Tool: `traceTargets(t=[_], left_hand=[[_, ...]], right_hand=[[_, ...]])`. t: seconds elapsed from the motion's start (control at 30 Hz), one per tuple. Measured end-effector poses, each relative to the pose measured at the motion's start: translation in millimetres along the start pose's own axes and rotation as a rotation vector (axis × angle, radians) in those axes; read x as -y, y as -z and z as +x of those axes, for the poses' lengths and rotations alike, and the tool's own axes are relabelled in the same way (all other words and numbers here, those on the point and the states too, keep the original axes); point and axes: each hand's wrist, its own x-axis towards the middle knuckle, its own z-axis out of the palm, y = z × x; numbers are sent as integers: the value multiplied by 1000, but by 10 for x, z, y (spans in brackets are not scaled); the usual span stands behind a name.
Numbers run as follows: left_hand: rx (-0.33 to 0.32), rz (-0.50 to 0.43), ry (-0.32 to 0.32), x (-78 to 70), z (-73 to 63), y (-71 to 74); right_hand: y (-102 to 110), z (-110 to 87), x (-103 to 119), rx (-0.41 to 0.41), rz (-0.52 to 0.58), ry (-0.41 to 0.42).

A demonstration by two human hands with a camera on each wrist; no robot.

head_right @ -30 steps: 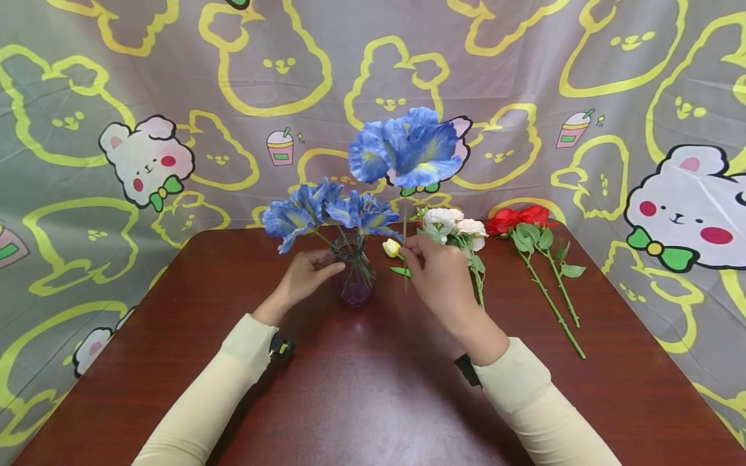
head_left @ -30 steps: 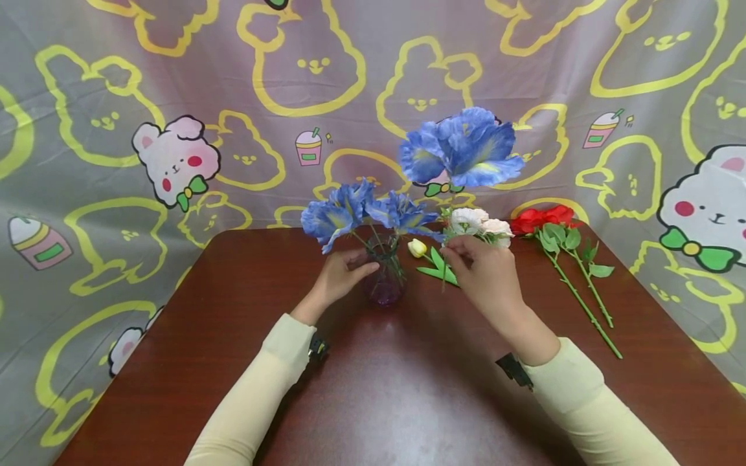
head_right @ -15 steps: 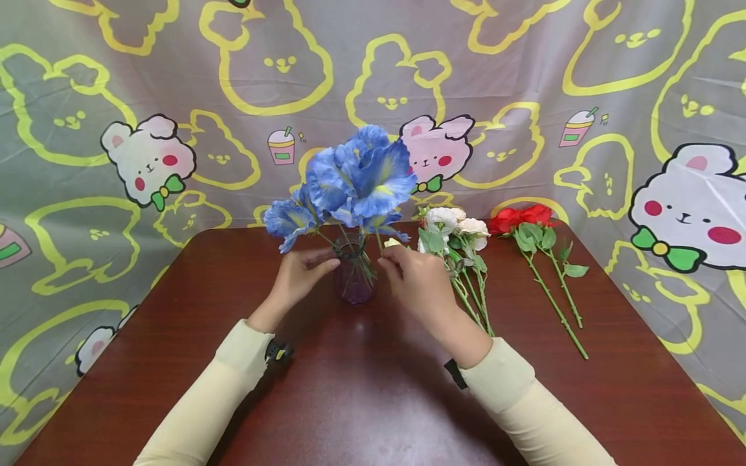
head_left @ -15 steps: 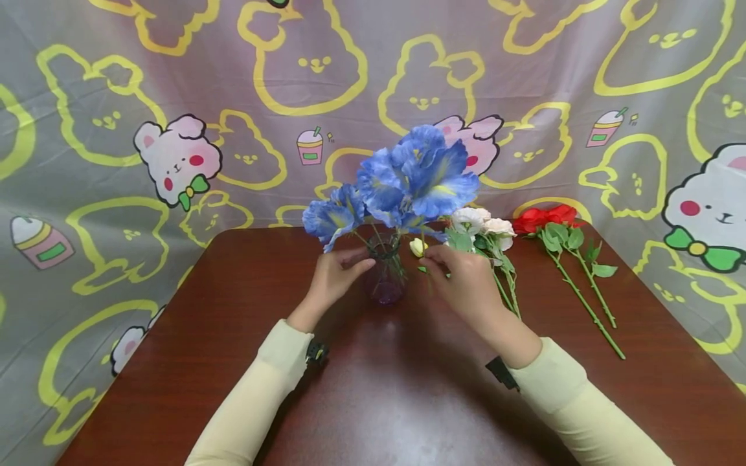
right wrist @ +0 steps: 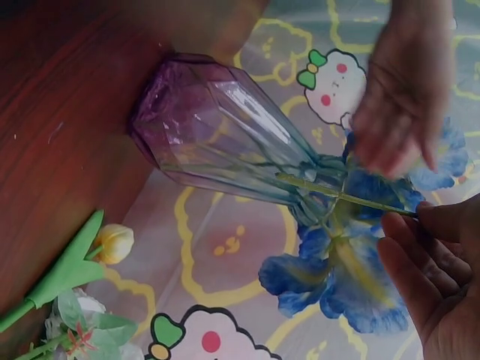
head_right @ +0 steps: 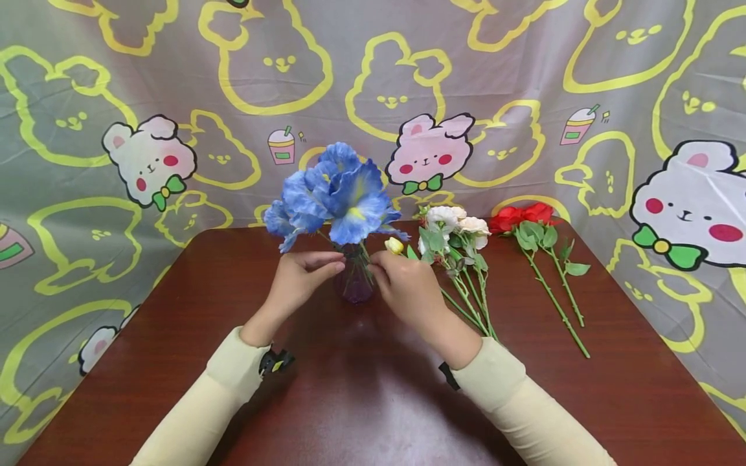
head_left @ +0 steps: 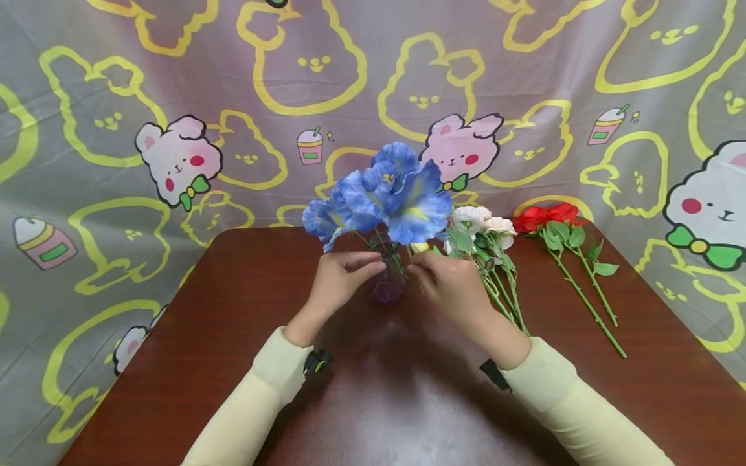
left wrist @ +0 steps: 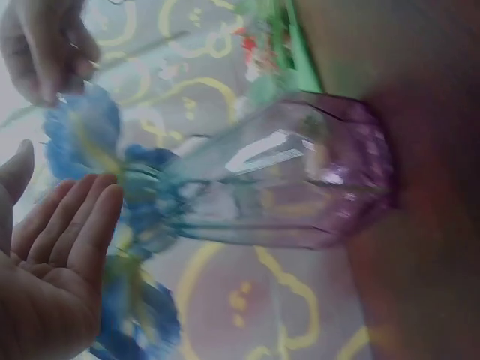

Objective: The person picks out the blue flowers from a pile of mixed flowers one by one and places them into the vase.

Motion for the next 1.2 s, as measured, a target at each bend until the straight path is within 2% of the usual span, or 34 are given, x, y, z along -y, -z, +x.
traceTargets(t=[0.2,0.37,0.53,0.6,0.77,0.97,1.2], left_hand=[[-3,-226,-119,-226,3,-49],[-48,-308,-135,-346,-9,-88],[-126,-439,-122,-377,-16,-126],[-150,-489,-146,-376,-14,-137],[-204,-455,-220,-369,4,-141],[-252,-359,-197,-372,-3,-118],[-258,-356,-213,-393,-1,-92]], right_hand=[[-50,-4,26,2,6,35],[-88,-20,52,19,4,29],[-110,-46,79,51,2,20],[-121,-60,85,64,-8,23],[-142,-89,92,76,-33,30],[-160,-99,99,76,-33,34],[-170,-88,110,69,-19,48]])
